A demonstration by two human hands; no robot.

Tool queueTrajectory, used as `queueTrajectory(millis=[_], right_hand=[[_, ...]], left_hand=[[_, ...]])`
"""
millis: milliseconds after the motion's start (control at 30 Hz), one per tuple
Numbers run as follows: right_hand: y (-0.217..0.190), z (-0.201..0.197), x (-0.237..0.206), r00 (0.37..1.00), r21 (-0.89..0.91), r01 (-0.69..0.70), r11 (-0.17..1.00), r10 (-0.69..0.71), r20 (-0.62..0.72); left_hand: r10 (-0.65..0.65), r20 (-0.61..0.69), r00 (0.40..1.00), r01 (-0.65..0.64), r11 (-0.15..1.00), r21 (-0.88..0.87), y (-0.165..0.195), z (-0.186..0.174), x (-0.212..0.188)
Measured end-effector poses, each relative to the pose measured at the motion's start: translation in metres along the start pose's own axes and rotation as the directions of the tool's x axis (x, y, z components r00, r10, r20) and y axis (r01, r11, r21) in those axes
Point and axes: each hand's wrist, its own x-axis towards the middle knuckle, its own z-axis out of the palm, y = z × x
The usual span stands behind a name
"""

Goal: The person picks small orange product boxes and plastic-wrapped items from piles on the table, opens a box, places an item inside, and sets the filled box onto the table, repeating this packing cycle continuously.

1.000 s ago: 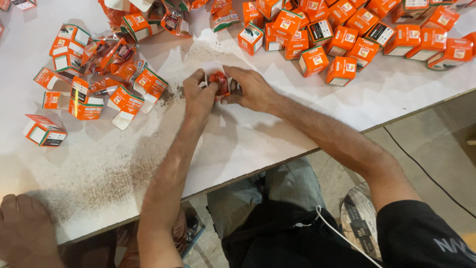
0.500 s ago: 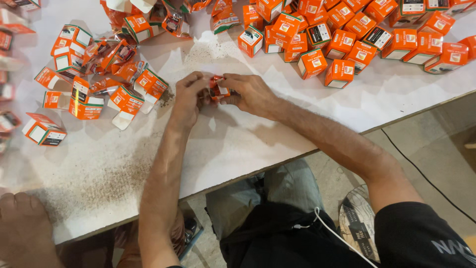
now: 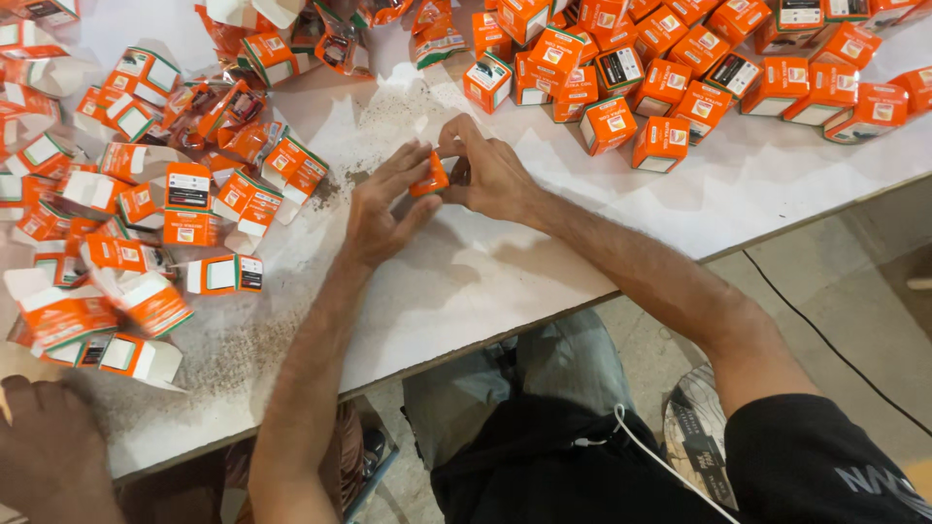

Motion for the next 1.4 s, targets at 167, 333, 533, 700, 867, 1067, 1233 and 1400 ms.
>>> queueTrajectory(millis=[167, 333, 533, 700, 867, 1067, 1233, 1400], right_hand=[[-0.001, -0.001, 0.004, 0.994, -0.035, 0.094, 0.995, -0.092, 0.059], [-0.001, -0.001, 0.003, 0.994, -0.088, 0.02, 0.996, -0.01, 0.113], [0.012, 0.004, 0.001, 0.98, -0.252, 0.197, 0.948, -0.181, 0.083], [0.022, 0.008, 0.001, 0.965, -0.311, 0.26, 0.914, -0.252, 0.069], [0.011, 0.004, 0.002, 0.98, -0.254, 0.186, 0.949, -0.161, 0.115], [-0.009, 0.0, 0.002, 0.976, -0.234, 0.201, 0.951, -0.172, 0.136], [-0.011, -0.001, 0.003, 0.981, -0.251, 0.118, 0.961, -0.074, 0.181], [-0.007, -0.001, 0.0, 0.962, -0.29, 0.258, 0.922, -0.218, 0.162]], left_hand=[[-0.243, -0.069, 0.968, 0.225, 0.954, -0.198, 0.001, 0.006, -0.002], [-0.078, -0.05, 0.996, 0.078, 0.997, -0.007, -0.001, 0.009, -0.004], [0.081, 0.089, 0.993, -0.095, 0.98, 0.176, 0.007, 0.002, -0.016], [0.051, 0.136, 0.989, -0.106, 0.898, 0.428, 0.022, 0.019, -0.021], [0.027, 0.053, 0.998, -0.045, 0.931, 0.362, 0.027, 0.022, -0.024], [-0.111, -0.199, 0.974, 0.143, 0.977, 0.157, 0.027, 0.013, -0.029], [-0.095, -0.062, 0.994, 0.106, 0.972, 0.209, 0.032, 0.012, -0.032], [-0.006, 0.076, 0.997, -0.033, 0.865, 0.501, 0.036, 0.013, -0.034]])
